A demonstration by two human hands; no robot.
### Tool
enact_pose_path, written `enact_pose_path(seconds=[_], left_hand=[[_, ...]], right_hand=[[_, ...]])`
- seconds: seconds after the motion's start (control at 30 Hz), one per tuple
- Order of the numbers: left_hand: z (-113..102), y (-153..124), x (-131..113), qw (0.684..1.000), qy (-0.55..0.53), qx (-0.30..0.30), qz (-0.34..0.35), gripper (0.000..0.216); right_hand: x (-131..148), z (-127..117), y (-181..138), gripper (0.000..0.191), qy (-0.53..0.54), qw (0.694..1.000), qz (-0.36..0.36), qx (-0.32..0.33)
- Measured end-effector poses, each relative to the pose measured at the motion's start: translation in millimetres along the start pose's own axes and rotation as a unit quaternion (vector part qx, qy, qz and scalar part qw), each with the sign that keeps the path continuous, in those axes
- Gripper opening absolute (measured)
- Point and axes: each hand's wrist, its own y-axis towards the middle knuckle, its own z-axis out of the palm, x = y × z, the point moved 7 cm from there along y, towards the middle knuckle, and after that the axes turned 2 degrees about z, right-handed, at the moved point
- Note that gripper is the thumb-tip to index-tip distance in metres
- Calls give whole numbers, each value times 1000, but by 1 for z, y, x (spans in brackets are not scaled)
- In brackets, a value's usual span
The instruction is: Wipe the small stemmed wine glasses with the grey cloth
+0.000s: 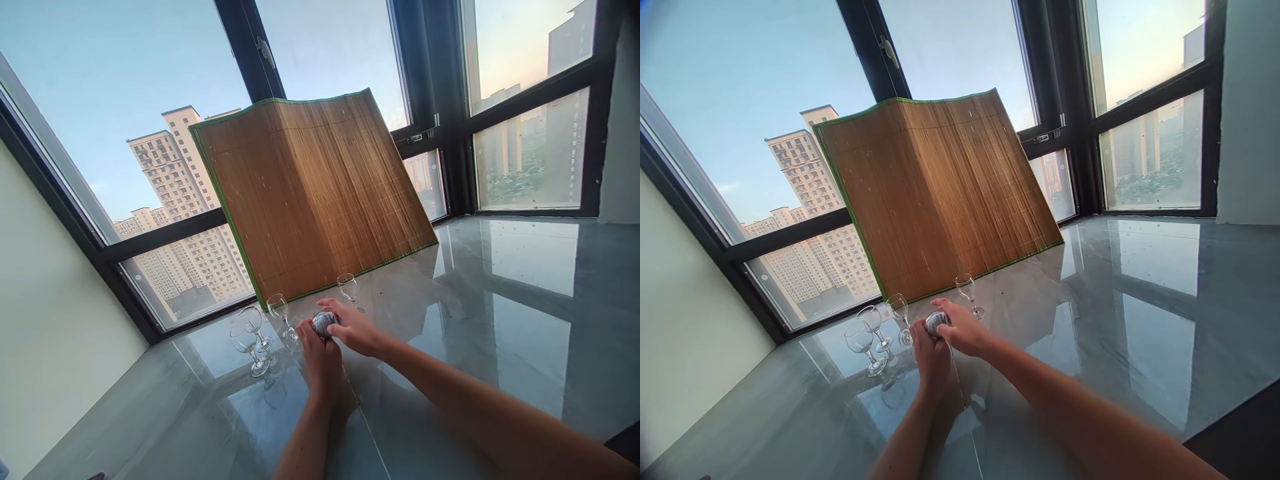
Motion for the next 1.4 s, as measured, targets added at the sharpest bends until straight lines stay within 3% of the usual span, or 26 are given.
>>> enact_pose_path(seconds=[0.2,0.57,0.83,1.0,1.4], left_hand=[[0,1,-2,999,9,25,20,30],[12,-5,-10,993,2,87,85,44],[16,-4,-2,992,26,94,76,47],[17,-4,-5,990,40,97,91,61],[19,-3,-2,993,-38,91,68,50]], right_hand=[[6,0,-3,78,23,998,12,54],[-14,-3,3,52,53,996,49,58],[-15,-1,3,73,81,991,54,95],[-15,0,3,75,79,989,58,110],[-11,-6,6,68,85,992,49,78]])
